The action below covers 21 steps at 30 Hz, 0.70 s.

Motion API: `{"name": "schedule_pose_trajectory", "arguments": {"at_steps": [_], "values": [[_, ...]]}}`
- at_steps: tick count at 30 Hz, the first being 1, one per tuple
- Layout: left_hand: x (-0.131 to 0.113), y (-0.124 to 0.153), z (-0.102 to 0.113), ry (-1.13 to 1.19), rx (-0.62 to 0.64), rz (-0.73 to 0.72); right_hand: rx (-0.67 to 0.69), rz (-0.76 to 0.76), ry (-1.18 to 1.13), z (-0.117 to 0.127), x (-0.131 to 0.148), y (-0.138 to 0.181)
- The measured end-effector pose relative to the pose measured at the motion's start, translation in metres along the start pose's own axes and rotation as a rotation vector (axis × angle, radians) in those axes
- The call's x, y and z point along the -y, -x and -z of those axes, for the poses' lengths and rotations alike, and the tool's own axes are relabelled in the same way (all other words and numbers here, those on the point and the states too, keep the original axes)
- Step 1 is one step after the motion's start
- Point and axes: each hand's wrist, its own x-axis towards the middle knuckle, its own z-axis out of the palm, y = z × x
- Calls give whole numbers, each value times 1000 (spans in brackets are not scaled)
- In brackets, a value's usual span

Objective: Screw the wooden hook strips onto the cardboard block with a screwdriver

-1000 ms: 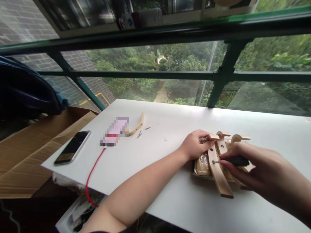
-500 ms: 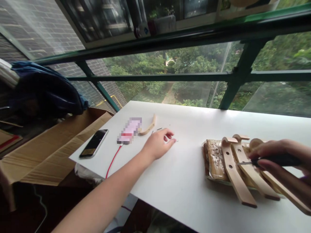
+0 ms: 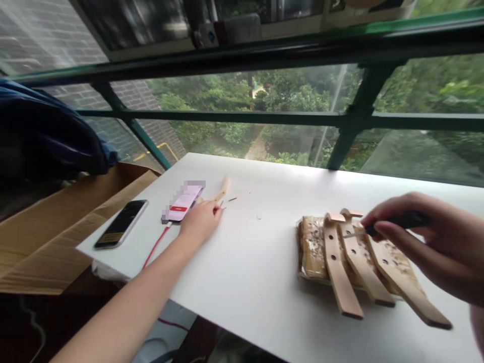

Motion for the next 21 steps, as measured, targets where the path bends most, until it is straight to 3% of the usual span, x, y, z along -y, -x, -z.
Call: {"name": "schedule_pose_trajectory", "arguments": {"at_steps": [3, 5, 9, 13, 16, 21], "values": [[-16, 6, 8, 35, 12, -16, 46, 24, -88, 7, -1, -11], [-39, 15, 15, 214, 62, -88, 71, 18, -111, 9, -1, -17], [-107, 42, 25, 479, 88, -391, 107, 0, -144, 4, -1, -18], [-166, 57, 22, 700, 134, -575, 131, -8, -178, -1, -3, -14], [-188, 58, 14, 804, 193, -617, 140, 10, -165, -4, -4, -14], [-196, 51, 4, 803, 217, -639, 148, 23, -113, -9, -5, -14]]}}
